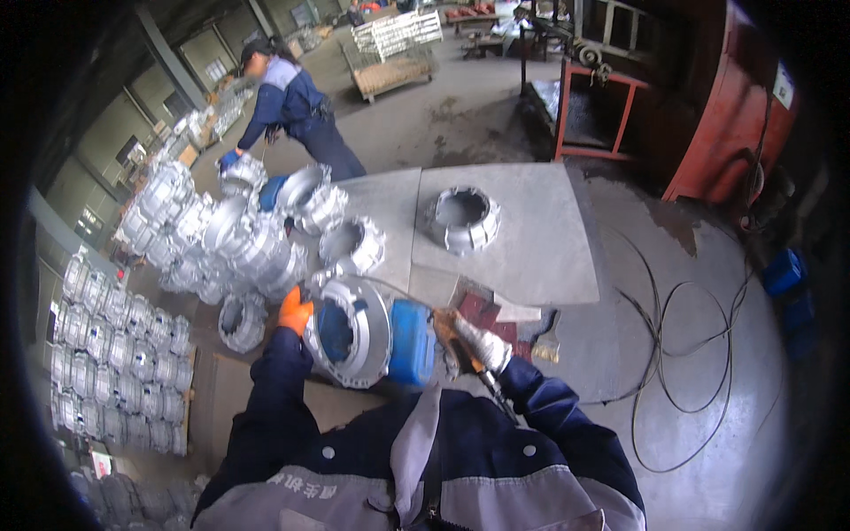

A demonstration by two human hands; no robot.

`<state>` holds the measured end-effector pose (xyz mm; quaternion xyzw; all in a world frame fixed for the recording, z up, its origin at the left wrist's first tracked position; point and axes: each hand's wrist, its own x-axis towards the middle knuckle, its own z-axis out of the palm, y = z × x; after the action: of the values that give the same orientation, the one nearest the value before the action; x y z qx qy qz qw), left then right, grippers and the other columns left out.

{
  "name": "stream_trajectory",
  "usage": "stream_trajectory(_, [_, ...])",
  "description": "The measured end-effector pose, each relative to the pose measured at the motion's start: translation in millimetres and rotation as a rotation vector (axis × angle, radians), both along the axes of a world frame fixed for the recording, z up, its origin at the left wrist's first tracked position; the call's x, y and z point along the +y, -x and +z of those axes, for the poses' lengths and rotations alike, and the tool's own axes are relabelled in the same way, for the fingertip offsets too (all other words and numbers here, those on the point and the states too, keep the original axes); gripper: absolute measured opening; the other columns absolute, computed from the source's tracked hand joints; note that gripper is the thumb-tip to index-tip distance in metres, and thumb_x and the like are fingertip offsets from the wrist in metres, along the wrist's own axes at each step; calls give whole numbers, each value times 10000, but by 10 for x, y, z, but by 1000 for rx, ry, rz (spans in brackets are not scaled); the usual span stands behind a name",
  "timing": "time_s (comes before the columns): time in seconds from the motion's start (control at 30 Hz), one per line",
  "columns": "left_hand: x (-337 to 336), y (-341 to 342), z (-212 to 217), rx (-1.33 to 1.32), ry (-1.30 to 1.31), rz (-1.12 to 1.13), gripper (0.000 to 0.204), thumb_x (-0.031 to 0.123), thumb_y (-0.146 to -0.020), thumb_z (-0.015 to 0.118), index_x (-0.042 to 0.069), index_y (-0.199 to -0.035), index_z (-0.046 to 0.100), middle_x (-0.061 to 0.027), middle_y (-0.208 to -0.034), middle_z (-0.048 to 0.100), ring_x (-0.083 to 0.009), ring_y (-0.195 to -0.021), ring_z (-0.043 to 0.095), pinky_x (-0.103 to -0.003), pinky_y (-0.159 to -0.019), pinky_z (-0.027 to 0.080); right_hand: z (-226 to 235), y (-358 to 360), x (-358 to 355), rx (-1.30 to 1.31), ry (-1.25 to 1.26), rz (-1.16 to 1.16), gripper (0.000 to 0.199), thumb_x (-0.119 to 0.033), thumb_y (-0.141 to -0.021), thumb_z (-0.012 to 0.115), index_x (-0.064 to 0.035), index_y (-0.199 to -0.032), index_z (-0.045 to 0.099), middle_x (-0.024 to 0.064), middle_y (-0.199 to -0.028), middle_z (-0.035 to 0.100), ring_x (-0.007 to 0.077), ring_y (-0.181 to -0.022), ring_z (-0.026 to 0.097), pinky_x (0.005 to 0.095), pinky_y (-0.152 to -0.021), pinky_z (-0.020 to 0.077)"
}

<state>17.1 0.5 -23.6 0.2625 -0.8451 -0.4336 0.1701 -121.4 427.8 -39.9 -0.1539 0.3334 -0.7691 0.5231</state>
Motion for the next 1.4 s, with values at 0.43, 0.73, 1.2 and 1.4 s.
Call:
stream_trajectory(0.43, [-274, 67, -79, -52, -106, 101, 309, 23, -729, 627, 39, -1038, 616, 24, -756, 572, -82, -608, 477, -244, -534, 385, -144, -269, 909, -312, -310, 422, 586, -549, -902, 384, 5, -1022, 530, 156, -685, 602, 293, -565, 637, 410, -534, 558])
stream_trajectory(0.73, [-440, 121, -90, -55, -98, 52, 329, 63, -749, 662, 17, -1066, 588, -8, -849, 598, -104, -705, 515, -261, -624, 417, -590, -563, 898, -223, -419, 255, 566, -531, -897, 435, -24, -1131, 524, 132, -849, 633, 168, -601, 638, 251, -496, 552])
stream_trajectory(1.2, [-115, 172, 154, -65, -175, 38, 470, 73, -700, 761, 77, -1145, 611, -8, -1046, 634, -139, -935, 555, -280, -838, 415, -985, -682, 769, 602, -187, -26, 250, -159, -860, 614, -25, -1060, 546, 75, -919, 579, 149, -803, 570, 252, -728, 487])
stream_trajectory(1.4, [-165, 167, 131, -78, -113, 25, 461, 44, -720, 730, 33, -1157, 585, -24, -1055, 626, -135, -923, 564, -261, -808, 433, -1254, -698, 754, 36, -279, 3, 272, -189, -867, 601, -26, -1077, 543, 80, -905, 605, 171, -798, 597, 267, -700, 497])
